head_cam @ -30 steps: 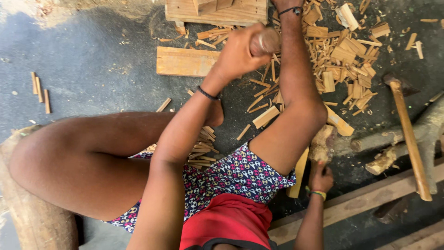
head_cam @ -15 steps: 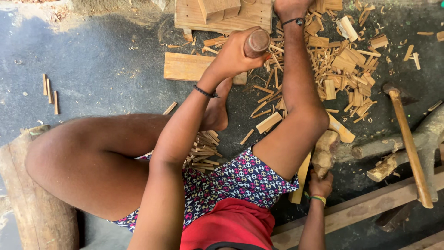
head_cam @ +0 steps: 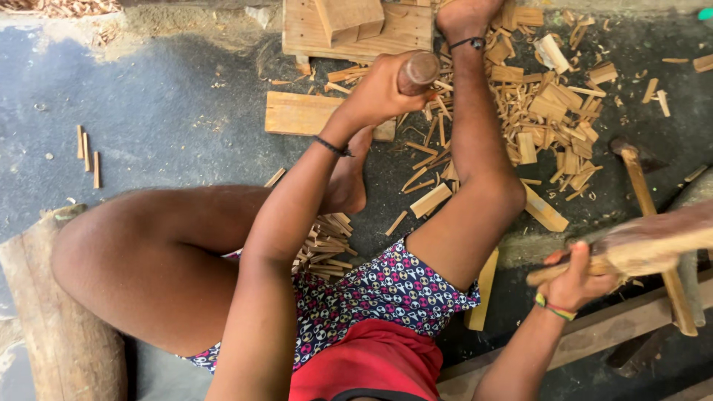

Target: The person sits on the floor and uses a chisel and mallet to carve small wooden pieces from a larger plank. They repeatedly strike the chisel to split off thin strips, which accumulate on the floor.

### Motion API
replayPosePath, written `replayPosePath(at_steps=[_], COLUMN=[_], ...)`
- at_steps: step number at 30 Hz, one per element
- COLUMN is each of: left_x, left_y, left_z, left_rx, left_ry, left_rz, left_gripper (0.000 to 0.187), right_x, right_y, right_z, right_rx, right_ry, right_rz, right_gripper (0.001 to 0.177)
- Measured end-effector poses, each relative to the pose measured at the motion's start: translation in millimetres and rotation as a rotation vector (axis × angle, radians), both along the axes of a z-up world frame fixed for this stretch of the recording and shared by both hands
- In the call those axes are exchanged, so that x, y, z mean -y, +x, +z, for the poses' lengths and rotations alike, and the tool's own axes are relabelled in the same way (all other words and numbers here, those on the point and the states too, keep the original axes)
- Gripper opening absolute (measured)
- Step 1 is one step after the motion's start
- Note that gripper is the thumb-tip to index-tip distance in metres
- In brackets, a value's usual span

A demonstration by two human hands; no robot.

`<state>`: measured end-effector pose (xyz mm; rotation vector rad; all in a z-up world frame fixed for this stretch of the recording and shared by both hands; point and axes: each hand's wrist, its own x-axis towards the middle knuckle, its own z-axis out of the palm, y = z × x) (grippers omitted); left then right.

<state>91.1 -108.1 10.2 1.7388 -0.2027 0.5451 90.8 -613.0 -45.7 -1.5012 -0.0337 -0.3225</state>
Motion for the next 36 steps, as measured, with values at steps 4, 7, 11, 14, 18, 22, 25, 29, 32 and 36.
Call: replayPosePath(at_steps=[4, 7, 11, 14, 18, 22, 25, 29, 32, 36], left_x=[-6.7, -6.8, -3.7, -0.9, -0.4, 1.9, 1.7, 6.3, 6.3, 6.1], left_y=[-3.1, -5.0, -3.9, -4.6, -5.2, -4.2, -1.3, -1.9, -1.1, -0.9], left_z=[-5.8, -7.7, -0.7, 5.0, 5.3, 4.5, 3.9, 4.4, 6.3, 9.5], left_rx=[-0.039, -0.004, 0.050, -0.037, -0.035, -0.023, 0.033, -0.025, 0.022, 0.001], left_ry=[0.003, -0.007, 0.000, 0.058, 0.031, 0.047, 0.076, 0.074, 0.101, 0.091], left_rz=[0.005, -0.001, -0.036, -0.023, -0.037, -0.031, -0.029, -0.031, -0.033, -0.030], left_gripper=[0.029, 0.030, 0.031, 0.030, 0.033, 0.034, 0.035, 0.035, 0.036, 0.037], right_x=[-10.9, -34.6, -95.1, -129.4, -136.0, -126.3, -125.1, -133.7, -137.8, -142.1], right_y=[13.8, 27.8, 19.1, 19.5, 28.0, 47.2, 49.9, 58.3, 63.7, 86.4], right_z=[23.3, 30.5, 54.6, 75.5, 94.7, 113.2, 130.0, 153.0, 158.0, 173.3], right_rx=[0.170, 0.354, 0.274, 0.262, 0.427, 0.580, 0.619, 0.705, 0.686, 0.595], right_ry=[-0.112, -0.198, -0.130, -0.135, -0.009, -0.035, -0.092, -0.158, -0.085, 0.117], right_rz=[0.123, 0.235, 0.303, 0.188, 0.198, 0.267, 0.279, 0.219, 0.242, 0.365], right_gripper=[0.056, 0.082, 0.084, 0.075, 0.082, 0.078, 0.067, 0.041, 0.026, 0.029])
